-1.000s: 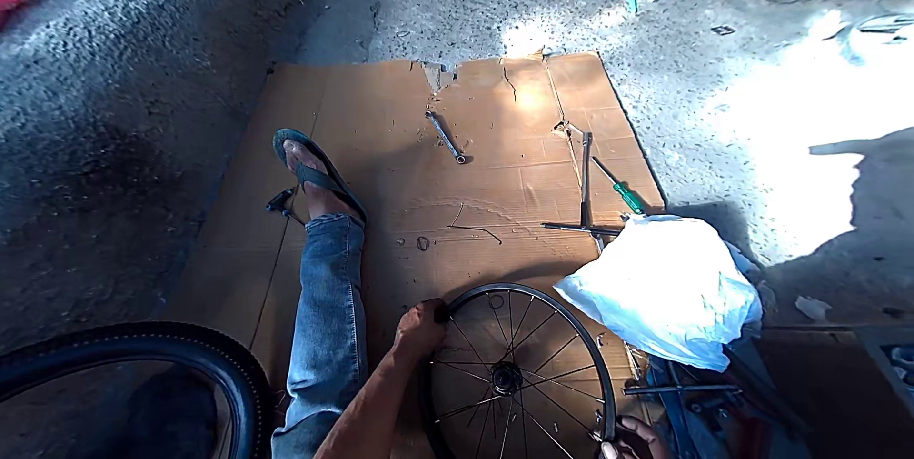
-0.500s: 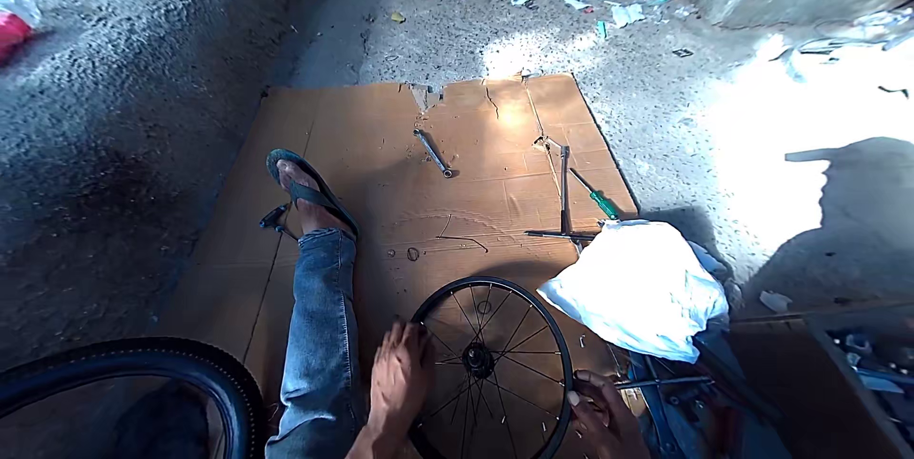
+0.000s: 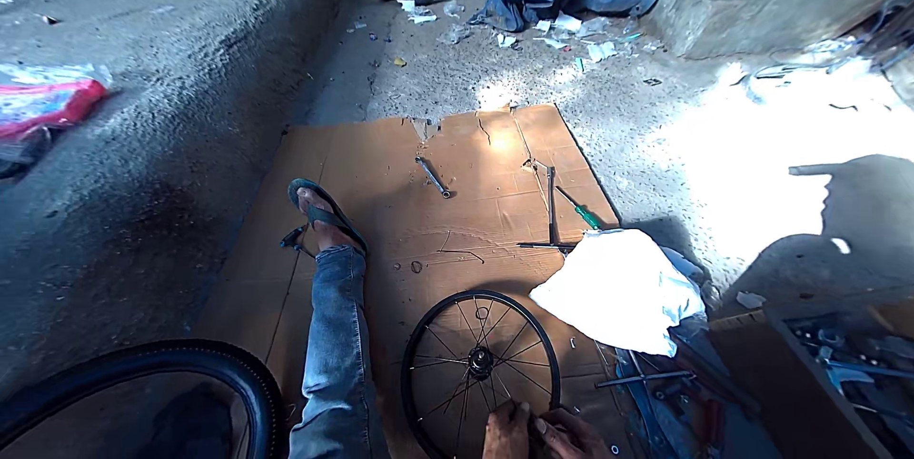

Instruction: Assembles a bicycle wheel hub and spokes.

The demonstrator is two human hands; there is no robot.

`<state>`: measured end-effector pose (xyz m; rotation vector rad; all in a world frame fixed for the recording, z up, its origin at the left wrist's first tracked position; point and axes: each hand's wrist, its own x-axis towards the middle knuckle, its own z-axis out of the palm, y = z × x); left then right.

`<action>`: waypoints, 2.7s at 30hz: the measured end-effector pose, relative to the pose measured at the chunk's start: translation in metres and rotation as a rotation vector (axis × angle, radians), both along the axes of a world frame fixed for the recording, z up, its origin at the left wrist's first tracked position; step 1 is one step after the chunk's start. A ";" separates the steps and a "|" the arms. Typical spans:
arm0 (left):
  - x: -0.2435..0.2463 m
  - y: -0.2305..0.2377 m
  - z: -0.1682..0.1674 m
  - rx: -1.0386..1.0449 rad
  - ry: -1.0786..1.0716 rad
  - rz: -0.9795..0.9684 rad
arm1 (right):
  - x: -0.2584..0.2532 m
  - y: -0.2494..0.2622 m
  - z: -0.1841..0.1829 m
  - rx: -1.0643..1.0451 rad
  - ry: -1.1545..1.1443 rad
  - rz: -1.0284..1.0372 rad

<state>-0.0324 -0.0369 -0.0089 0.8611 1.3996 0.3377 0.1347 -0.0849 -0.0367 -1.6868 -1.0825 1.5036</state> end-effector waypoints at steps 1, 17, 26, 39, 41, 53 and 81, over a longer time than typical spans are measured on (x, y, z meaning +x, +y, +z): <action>0.006 0.000 -0.003 -0.003 -0.008 0.027 | 0.000 0.001 -0.001 -0.013 -0.012 0.003; -0.024 0.022 -0.031 0.262 0.558 0.189 | -0.008 -0.002 -0.003 0.177 -0.095 -0.105; -0.035 0.034 -0.031 0.198 0.556 0.098 | -0.013 0.009 0.008 0.260 0.059 -0.152; -0.045 0.007 -0.025 0.184 0.377 0.164 | -0.014 0.015 0.008 0.125 0.055 -0.220; -0.049 0.001 -0.021 0.116 0.400 -0.028 | -0.014 0.013 0.005 0.138 0.059 -0.216; -0.065 -0.007 -0.010 0.083 0.367 -0.469 | -0.009 0.005 -0.026 0.262 0.034 -0.239; 0.004 0.009 0.004 -0.321 -0.573 0.685 | -0.011 -0.013 -0.014 0.239 0.121 -0.204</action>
